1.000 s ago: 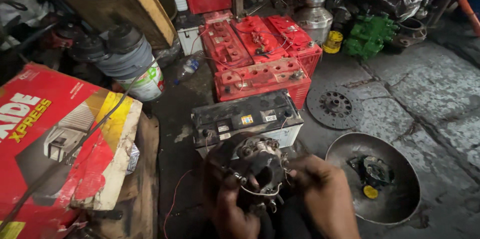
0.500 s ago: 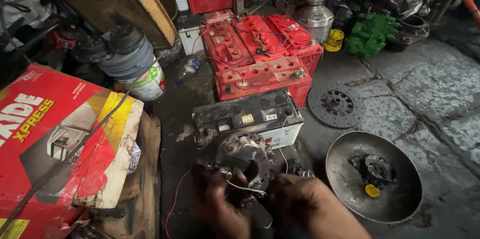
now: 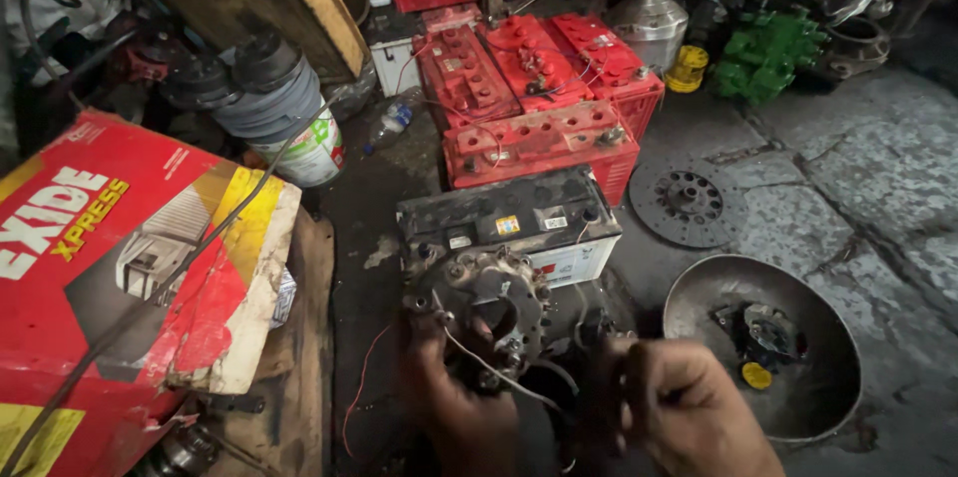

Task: The person is repairing a motor component by connecting wires to a battery and testing for sparks. They hold the motor part and use a wire to create electrical connections, generating sparks to test functionality.

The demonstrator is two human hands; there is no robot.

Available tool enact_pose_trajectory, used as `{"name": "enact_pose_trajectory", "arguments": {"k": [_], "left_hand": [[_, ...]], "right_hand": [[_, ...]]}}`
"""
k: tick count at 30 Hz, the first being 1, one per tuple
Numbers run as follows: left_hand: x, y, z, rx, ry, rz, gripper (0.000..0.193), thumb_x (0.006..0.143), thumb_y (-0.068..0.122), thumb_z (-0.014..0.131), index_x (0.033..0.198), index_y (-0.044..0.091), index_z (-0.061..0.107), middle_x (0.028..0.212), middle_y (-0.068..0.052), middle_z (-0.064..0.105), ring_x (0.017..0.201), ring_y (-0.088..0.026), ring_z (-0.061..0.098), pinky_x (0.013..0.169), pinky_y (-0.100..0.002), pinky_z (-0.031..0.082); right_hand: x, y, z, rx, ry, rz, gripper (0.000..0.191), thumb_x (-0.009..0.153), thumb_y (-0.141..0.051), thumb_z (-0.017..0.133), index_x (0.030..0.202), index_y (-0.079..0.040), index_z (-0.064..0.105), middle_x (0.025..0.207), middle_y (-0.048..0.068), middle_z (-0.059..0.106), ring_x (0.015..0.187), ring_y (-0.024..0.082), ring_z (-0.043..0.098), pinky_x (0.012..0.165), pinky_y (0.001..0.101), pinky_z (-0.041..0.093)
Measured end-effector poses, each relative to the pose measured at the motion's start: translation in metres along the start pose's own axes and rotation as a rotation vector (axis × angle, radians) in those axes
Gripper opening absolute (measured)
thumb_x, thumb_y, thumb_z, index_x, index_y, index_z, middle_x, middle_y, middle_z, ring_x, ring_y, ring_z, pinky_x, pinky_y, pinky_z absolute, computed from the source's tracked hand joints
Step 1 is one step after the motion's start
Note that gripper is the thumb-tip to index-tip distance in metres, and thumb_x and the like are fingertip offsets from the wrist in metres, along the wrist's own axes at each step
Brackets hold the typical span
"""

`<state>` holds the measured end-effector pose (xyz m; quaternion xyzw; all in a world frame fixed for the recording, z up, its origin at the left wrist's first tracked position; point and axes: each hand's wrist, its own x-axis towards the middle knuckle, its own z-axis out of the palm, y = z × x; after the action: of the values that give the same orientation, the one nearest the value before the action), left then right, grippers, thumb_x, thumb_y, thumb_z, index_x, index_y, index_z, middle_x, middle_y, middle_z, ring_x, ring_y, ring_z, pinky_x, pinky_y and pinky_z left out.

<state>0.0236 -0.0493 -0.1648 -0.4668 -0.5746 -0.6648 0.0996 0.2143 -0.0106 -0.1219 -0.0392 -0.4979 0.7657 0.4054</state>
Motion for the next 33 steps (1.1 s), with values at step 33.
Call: {"name": "enact_pose_trajectory", "arguments": {"k": [33], "left_hand": [[-0.003,-0.01,0.004,-0.12,0.056,-0.202,0.031,0.099,0.008,0.06,0.128,0.001,0.054,0.13,-0.015,0.057,0.119,-0.023,0.062,0.096,-0.034,0.056]], "right_hand": [[0.03,0.011,0.02,-0.685,0.667,0.02,0.029,0.086,0.005,0.065,0.112,0.0,0.076,0.104,0.008,0.082,0.096,0.012,0.073,0.085,0.0263,0.055]]}}
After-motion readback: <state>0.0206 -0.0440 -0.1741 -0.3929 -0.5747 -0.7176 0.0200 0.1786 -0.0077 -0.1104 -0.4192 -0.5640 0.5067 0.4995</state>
